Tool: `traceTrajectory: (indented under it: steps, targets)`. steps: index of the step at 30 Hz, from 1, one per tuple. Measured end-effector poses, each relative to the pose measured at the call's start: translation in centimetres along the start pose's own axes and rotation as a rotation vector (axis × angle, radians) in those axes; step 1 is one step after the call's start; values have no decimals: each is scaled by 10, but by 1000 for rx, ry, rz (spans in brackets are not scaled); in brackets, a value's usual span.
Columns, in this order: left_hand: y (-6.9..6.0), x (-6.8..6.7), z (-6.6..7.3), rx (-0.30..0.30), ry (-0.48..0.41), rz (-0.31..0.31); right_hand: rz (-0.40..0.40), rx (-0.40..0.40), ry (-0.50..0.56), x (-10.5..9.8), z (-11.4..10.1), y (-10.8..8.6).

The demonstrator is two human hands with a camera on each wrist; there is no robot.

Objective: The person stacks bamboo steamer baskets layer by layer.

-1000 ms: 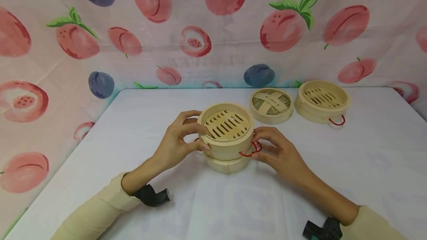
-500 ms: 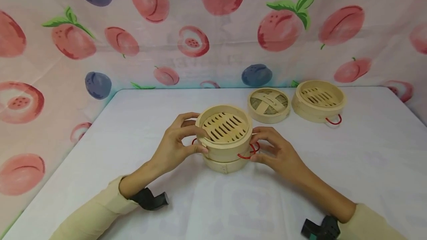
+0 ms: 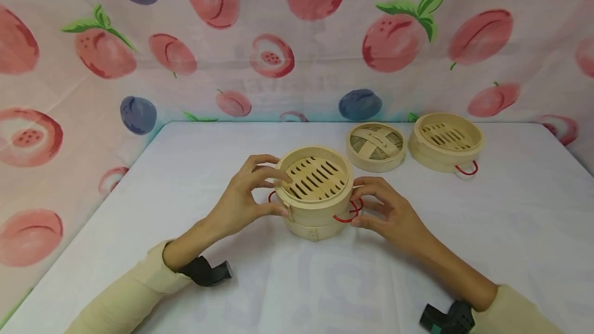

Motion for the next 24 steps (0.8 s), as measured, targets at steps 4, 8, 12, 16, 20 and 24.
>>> traceTrajectory:
  steps: [4,8,12,16,20,24]
  targets:
    - [9,-3,-18,-18,-6,-101,3,-18,5,0,0,0]
    - [14,3,-38,-74,-51,-211,9,-13,-7,-1,-1,-1]
    - [14,10,-49,-90,-69,-258,22,6,-28,-1,-1,-1]
    - [14,14,-52,-80,-56,-264,31,16,-23,0,-2,-2]
    - [15,17,-56,-86,-49,-266,37,29,-3,1,-3,-2]
    - [14,17,-58,-89,-58,-266,42,84,-21,1,0,-2]
Point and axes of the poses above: each hand's wrist, its own y-axis towards the middle knuckle, its own x-axis out of the palm, z = x × y, the point moved 8 cm from there along y, towards the middle knuckle, and after that the axes turned 12 degrees about -x, right-handed, at the moved point
